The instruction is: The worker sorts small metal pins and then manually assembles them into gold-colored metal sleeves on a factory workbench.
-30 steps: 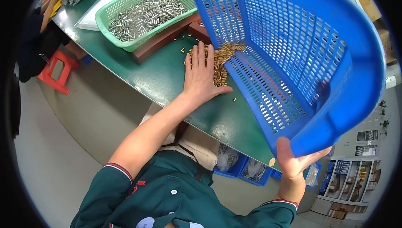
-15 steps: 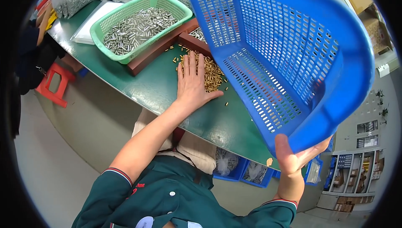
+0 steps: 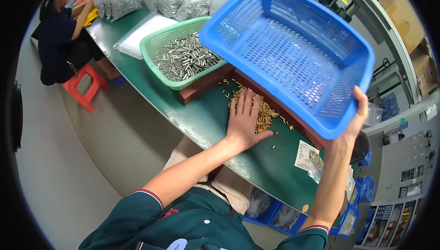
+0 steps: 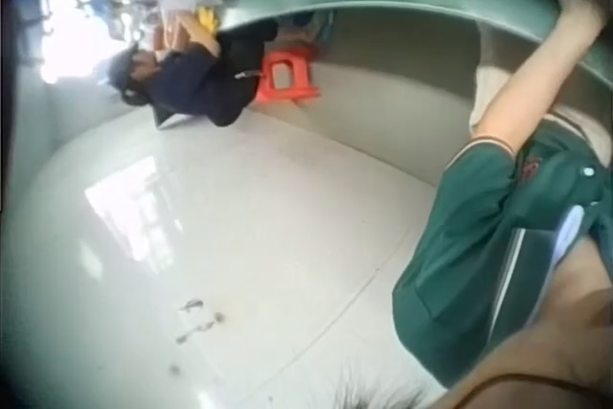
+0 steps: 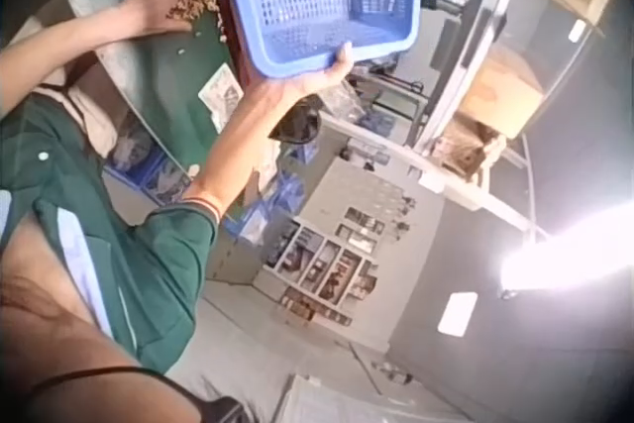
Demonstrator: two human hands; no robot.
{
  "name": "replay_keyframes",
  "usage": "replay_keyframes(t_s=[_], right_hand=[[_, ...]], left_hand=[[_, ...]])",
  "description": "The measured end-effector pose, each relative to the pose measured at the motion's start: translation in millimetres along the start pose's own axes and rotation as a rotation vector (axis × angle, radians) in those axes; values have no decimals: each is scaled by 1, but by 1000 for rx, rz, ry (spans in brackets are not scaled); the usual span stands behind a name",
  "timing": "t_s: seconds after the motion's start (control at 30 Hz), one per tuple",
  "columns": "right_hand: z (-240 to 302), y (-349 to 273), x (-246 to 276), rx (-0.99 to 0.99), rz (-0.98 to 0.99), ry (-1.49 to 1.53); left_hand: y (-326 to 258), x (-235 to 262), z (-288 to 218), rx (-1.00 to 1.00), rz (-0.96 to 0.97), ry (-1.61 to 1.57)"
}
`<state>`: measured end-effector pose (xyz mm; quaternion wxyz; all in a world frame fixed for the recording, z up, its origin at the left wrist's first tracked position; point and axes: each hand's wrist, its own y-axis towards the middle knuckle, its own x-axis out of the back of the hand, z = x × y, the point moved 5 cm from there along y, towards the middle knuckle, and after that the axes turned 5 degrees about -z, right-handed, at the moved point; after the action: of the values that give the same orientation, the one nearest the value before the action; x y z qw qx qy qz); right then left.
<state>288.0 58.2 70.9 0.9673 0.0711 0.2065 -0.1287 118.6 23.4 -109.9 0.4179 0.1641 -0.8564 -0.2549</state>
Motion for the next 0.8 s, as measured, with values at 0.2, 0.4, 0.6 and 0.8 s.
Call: replay_keyframes(t_s=[0.2, 0.4, 0.6, 0.8], right_hand=[[-96, 3, -81, -405, 165, 111], [-159, -24, -140, -586, 284, 156], [-175, -27, -145, -563, 183, 150], [-179, -27, -141, -547, 191, 131]], left_hand=[[-1, 1, -1, 26, 57, -3], [-3, -3, -2, -36, -2, -77], [-4, -5, -6, -113, -73, -172], [-7, -11, -5, -94, 43, -197]])
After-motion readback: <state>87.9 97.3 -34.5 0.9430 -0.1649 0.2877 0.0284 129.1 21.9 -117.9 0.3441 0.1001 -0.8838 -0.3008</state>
